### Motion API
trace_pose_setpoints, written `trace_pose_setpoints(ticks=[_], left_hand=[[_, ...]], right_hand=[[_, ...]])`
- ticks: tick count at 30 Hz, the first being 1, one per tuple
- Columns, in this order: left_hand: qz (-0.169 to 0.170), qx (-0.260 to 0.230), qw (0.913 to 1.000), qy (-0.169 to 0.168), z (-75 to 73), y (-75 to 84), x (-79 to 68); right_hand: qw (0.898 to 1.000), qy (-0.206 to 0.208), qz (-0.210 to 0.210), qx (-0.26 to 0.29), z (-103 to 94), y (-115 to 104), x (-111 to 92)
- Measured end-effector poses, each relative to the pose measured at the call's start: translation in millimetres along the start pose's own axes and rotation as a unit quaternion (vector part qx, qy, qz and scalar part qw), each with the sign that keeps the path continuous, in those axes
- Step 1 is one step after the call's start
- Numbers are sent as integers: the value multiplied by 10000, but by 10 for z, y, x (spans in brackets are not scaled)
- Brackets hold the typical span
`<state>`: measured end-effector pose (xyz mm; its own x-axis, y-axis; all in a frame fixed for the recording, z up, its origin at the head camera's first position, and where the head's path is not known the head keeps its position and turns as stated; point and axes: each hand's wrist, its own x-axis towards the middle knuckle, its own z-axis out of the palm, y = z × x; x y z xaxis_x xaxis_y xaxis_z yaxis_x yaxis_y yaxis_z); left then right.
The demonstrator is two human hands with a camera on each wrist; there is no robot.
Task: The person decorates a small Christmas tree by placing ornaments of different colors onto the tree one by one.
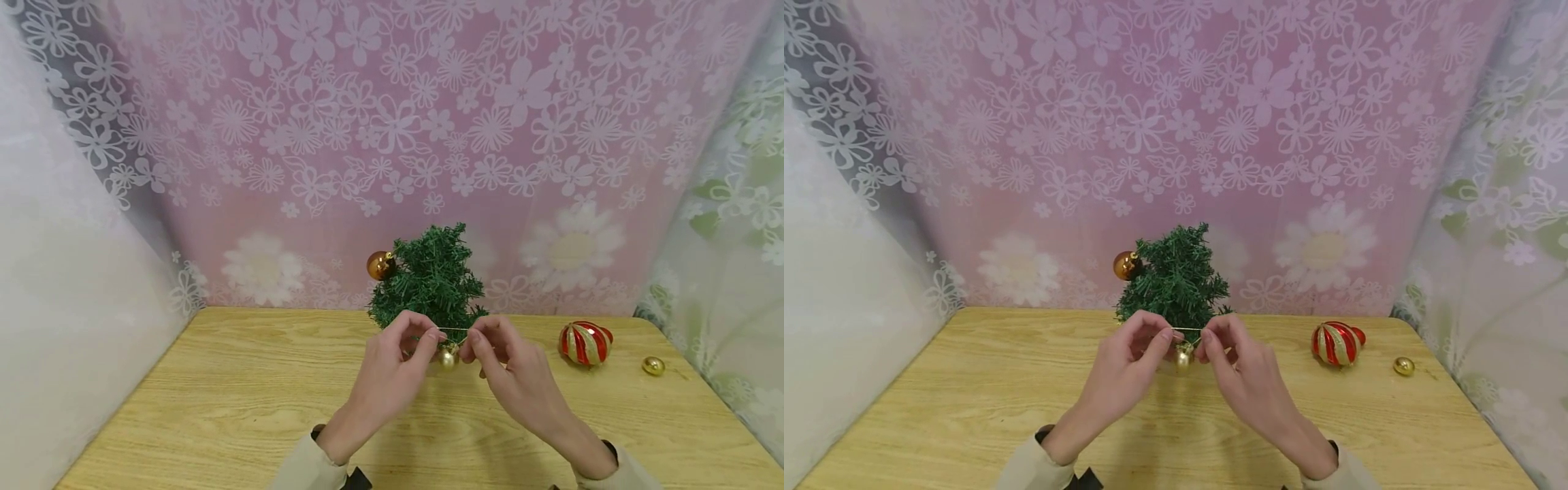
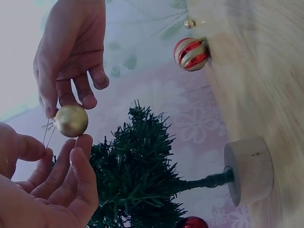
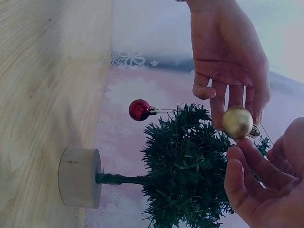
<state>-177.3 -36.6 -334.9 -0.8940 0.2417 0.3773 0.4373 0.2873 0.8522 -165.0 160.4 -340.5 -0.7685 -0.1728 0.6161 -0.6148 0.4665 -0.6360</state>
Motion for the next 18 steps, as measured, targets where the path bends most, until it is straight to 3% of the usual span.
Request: trace_pose_setpoints(ticks=[8,18], left_hand=[[75,-102,9999,67,-52,34,85],[171,156,9992,315,-89,103,208]], right_hand=[[9997,212,-113,83,18,25,126],[9990,385,-206,106,42,44,316]])
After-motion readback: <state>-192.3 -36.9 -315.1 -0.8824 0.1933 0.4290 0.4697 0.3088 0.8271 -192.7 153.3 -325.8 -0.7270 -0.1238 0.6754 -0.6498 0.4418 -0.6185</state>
